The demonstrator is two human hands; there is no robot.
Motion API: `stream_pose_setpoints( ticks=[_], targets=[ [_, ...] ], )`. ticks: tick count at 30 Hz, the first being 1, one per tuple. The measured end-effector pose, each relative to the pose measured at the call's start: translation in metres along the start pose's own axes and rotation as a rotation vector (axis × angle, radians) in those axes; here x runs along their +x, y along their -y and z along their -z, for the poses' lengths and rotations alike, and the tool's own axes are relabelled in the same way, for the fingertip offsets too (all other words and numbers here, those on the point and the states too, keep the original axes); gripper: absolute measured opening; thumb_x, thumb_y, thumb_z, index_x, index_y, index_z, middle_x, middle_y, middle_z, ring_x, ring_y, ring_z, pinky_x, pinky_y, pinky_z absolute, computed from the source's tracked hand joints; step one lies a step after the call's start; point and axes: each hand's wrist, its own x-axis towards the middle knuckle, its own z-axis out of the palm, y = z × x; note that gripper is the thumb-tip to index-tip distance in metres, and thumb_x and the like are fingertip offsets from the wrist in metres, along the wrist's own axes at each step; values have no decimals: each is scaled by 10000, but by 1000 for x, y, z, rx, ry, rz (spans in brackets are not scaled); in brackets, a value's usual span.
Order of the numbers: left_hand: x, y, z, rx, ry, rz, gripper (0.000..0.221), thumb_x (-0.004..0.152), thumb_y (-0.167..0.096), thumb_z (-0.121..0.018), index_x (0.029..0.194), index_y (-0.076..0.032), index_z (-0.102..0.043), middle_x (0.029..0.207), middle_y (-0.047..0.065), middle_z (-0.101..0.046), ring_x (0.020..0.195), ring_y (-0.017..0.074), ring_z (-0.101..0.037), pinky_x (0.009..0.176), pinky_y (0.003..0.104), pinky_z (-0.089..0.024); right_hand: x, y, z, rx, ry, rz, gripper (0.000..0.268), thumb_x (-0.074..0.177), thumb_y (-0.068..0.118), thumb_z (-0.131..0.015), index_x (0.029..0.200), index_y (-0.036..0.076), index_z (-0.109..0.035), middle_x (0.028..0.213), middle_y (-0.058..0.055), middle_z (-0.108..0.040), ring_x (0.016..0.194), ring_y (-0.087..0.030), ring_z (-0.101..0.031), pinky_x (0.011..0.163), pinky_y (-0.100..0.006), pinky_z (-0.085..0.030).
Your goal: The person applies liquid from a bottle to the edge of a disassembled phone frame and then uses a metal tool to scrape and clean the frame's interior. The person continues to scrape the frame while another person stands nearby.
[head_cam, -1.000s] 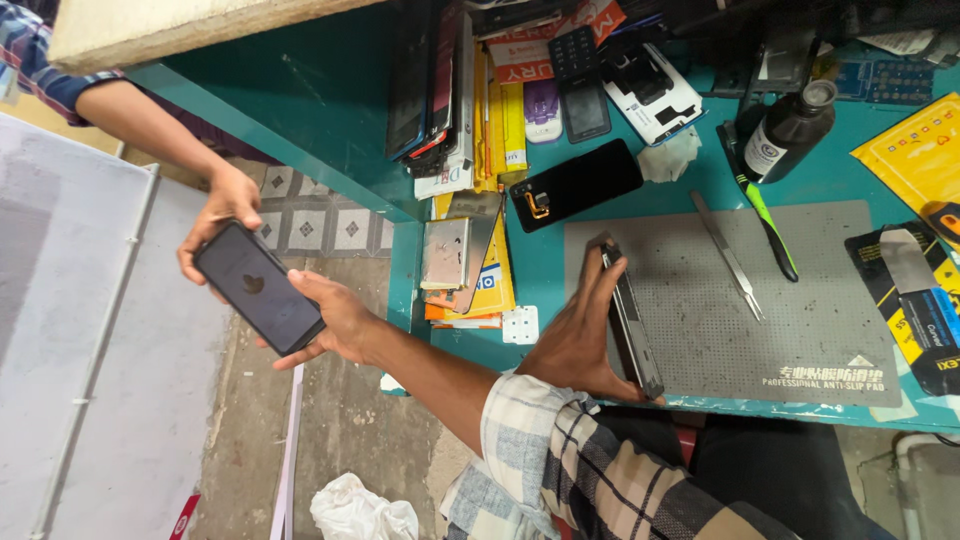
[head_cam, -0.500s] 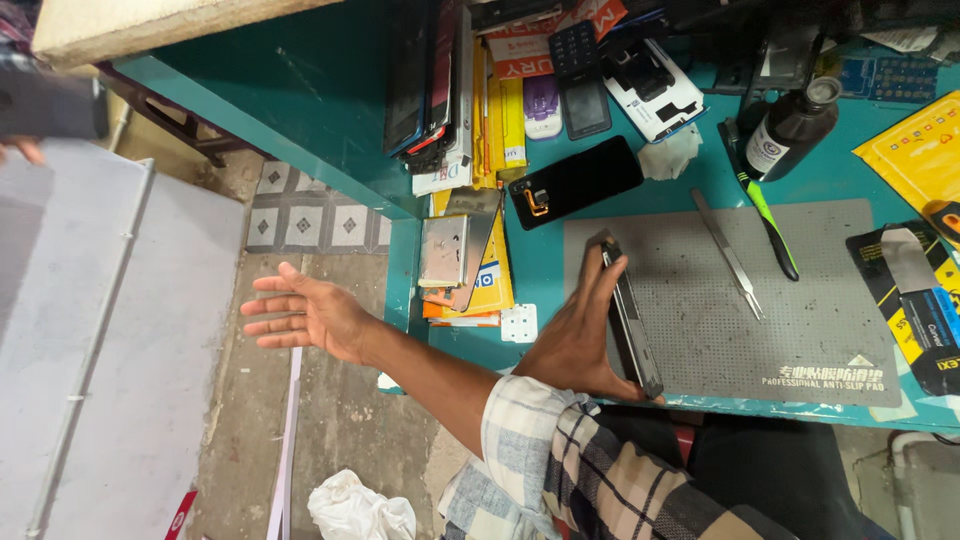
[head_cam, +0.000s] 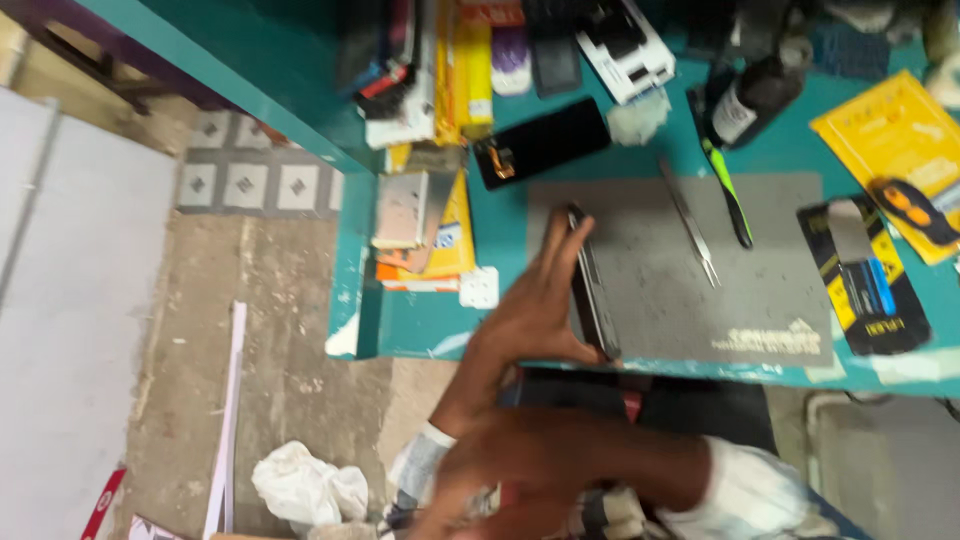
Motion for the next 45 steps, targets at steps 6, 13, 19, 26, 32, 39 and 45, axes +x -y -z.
stream_pose_setpoints(
  ticks=[6,13,19,26,32,39,45],
  targets=[
    [-2,-7,1,29,12,70,1597,393,-438,-1038,1611,-57,-77,1673,373,-43,1562,499,-149,1245,466,-296,-95,73,45,-1021,-1015,-518,244,917,227,-718,1076,48,-761,888,-92,-776,620,-179,-737,563,-344,-563],
    [-3,-5,-1,39,-37,4,1610,405,-415,-1060,1619,-71,-60,1675,365,-48,1576,508,-136,1276,480,-289,-130,43,89,-1658,-947,-720,378,874,260,-855,1111,-11,-738,988,-194,-691,770,-378,-682,659,-456,-559],
    [-5,3,-7,4,-32,33,1648,377,-417,-1084,1628,-132,-49,1687,347,-7,1587,498,-115,1263,497,-351,-147,24,81,-1575,-1035,-644,167,1026,96,-841,1088,14,-709,994,-164,-715,812,-311,-712,718,-407,-559],
    [-10,6,-8,-4,-56,-2,1641,408,-377,-1095,1647,-171,-40,1713,320,2,1620,475,-109,1309,496,-360,-149,27,41,-529,-1333,-299,182,1075,-104,-618,1177,-30,-486,1062,-175,-712,965,-214,-748,859,-295,-636],
    [-10,4,-5,-11,-62,-1,1597,456,-356,-1075,1663,-151,-50,1722,324,-14,1642,473,-107,1352,498,-308,-147,5,36,-347,-1326,-188,345,1121,-145,-634,1227,2,-339,1078,-218,-711,1017,-259,-770,892,-324,-677],
    [-10,6,-5,0,-32,24,1615,448,-438,-1064,1651,-139,-29,1708,328,5,1629,470,-109,1359,509,-309,-127,-2,47,-424,-1372,-345,226,1041,-107,-713,1192,-50,-555,1044,-188,-722,965,-186,-741,828,-262,-641],
    [-9,10,-8,11,-35,35,1649,429,-499,-1068,1664,-149,-34,1724,319,8,1636,478,-124,1345,535,-321,-117,-4,52,-535,-1317,-415,311,1055,-52,-749,1220,-42,-486,999,-142,-757,912,-139,-772,691,-216,-617]
  ],
)
